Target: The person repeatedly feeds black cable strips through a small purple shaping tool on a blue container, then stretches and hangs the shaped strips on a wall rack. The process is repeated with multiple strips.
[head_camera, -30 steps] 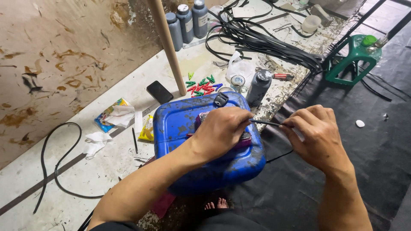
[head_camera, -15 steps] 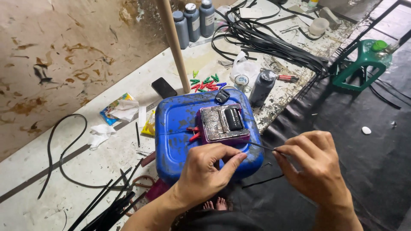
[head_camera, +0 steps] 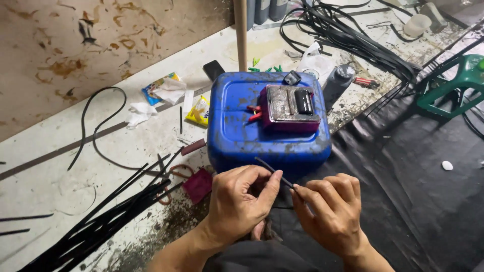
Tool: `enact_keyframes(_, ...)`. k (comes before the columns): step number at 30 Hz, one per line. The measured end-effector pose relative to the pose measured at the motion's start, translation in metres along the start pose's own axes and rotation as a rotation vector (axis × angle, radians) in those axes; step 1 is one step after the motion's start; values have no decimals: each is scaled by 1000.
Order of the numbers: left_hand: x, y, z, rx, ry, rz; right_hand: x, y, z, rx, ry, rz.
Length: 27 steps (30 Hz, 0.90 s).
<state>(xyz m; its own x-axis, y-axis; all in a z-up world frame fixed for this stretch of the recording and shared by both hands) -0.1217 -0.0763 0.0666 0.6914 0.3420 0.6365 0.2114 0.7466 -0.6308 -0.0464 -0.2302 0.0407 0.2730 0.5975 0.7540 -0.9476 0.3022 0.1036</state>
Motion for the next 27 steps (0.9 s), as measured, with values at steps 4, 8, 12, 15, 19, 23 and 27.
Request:
enact_keyframes(4, -29, -8, 26, 29, 6, 21, -10, 31, 2, 28, -13, 7)
enact_keyframes(8, -54, -19, 52, 34, 6, 41, -23, 62, 3, 66, -43, 13)
enact_keyframes(12, -73, -28, 73, 29, -5, 22, -36, 82, 1, 105, -41, -32)
enact_keyframes(15, -77, -25, 79, 21, 18, -17, -51, 88, 3, 282, -49, -134)
enact_keyframes(19, -84, -30, 94, 23, 51, -33, -89, 106, -26, 584, 77, -328)
enact_keyframes(23, -93, -40, 111, -19, 79, -4, -131, 159, -87, 1602, 584, -573)
enact_keyframes(27, -108, -51, 134, -95, 47, 80, -158, 182, -124, 2325, 472, -981)
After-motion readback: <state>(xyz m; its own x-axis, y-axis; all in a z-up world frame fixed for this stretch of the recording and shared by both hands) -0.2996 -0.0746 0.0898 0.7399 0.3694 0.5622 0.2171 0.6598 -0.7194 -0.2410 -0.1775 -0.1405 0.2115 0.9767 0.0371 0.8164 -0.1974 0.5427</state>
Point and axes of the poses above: each hand's wrist, its own x-axis towards the middle knuckle, its own z-axis out of the back of the hand, y = z × x, the point moved 5 cm from there along x, towards the middle knuckle, and after that the axes turned 4 degrees about -z, right-handed, at the moved point
